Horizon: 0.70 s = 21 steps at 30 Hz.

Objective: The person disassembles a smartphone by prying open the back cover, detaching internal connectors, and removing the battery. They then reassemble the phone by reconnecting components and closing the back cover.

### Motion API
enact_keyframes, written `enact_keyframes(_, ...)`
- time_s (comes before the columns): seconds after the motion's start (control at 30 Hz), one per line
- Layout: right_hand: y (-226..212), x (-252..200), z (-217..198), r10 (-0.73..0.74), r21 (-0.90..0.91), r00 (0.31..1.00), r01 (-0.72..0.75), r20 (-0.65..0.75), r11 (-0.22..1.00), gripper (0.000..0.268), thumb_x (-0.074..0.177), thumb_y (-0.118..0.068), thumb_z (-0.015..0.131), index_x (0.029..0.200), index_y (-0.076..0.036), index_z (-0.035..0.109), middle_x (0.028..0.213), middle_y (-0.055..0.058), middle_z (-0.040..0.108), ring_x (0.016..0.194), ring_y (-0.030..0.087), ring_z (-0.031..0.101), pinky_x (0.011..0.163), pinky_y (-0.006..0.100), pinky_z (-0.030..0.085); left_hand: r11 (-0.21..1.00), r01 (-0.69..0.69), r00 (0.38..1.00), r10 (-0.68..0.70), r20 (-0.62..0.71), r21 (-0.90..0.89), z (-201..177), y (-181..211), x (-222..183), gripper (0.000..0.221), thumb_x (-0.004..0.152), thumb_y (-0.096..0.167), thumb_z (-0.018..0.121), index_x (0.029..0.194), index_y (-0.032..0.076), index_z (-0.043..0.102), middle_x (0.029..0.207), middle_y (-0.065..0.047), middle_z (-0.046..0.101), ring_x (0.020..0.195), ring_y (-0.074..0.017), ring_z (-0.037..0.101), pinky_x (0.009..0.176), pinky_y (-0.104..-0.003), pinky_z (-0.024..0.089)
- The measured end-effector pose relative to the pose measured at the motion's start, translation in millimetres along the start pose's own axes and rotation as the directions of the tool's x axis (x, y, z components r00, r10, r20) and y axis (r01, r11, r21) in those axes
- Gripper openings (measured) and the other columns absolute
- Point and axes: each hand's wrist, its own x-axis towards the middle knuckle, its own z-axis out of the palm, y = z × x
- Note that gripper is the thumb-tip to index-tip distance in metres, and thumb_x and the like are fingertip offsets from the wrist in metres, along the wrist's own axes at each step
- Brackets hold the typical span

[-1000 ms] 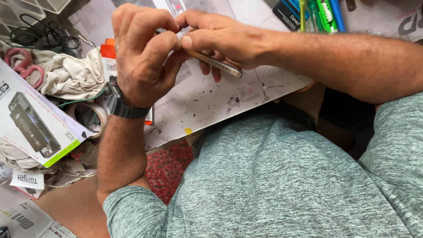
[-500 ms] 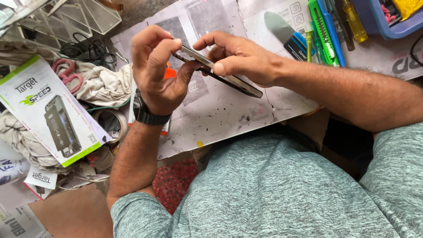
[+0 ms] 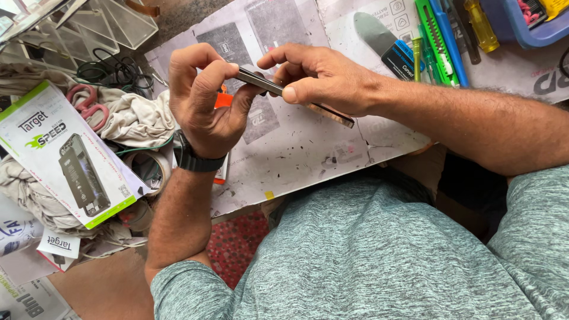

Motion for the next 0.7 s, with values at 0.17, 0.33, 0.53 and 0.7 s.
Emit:
enact_keyframes(0.17, 6, -1, -2, -0.015, 0.015, 1.000, 0.015, 0.018, 1.000, 0.068, 0.090, -0.028, 0.065, 0.152, -0.006, 0.045, 0.114, 0.005, 0.065, 0.106, 0.014, 0.061, 0.095, 0.032, 0.051, 1.000, -0.011, 0.998, 0.010, 0.065, 0.020, -6, -2, 1, 0.042, 0.090, 0.008, 0.097, 0.117, 0.009, 0.064, 0.115, -0.008, 0.052, 0.094, -0.0203, 0.056, 0.076, -0.033, 0.048)
enact_keyframes(0.33, 1, 1, 1, 0.039, 0.109, 0.999, -0.041, 0.020, 0.993, 0.070, 0.088, -0.028, 0.066, 0.152, -0.006, 0.047, 0.112, 0.004, 0.062, 0.099, 0.012, 0.058, 0.088, 0.029, 0.050, 0.991, -0.074, 0.994, 0.064, 0.090, 0.113, -14, 8, 14, 0.043, 0.078, 0.004, 0.095, 0.110, 0.012, 0.066, 0.111, -0.008, 0.055, 0.101, -0.0259, 0.053, 0.082, -0.040, 0.042)
enact_keyframes(0.53, -6, 1, 5, 0.039, 0.160, 0.999, -0.044, 0.036, 0.986, 0.068, 0.088, -0.026, 0.067, 0.149, -0.005, 0.047, 0.116, 0.005, 0.063, 0.102, 0.012, 0.058, 0.090, 0.027, 0.050, 0.975, -0.139, 0.986, 0.121, 0.111, 0.171, -20, 15, 23, 0.040, 0.077, 0.011, 0.094, 0.104, 0.013, 0.064, 0.110, -0.004, 0.056, 0.107, -0.0287, 0.053, 0.096, -0.046, 0.037)
enact_keyframes(0.7, -9, 0, 8, 0.091, 0.112, 0.996, -0.091, 0.011, 0.990, 0.067, 0.085, -0.022, 0.062, 0.149, -0.005, 0.048, 0.115, 0.006, 0.064, 0.100, 0.012, 0.059, 0.089, 0.028, 0.051, 0.967, -0.160, 0.983, 0.137, 0.124, 0.197, -21, 15, 22, 0.040, 0.077, 0.013, 0.094, 0.103, 0.013, 0.063, 0.110, -0.003, 0.057, 0.108, -0.0277, 0.054, 0.098, -0.045, 0.035)
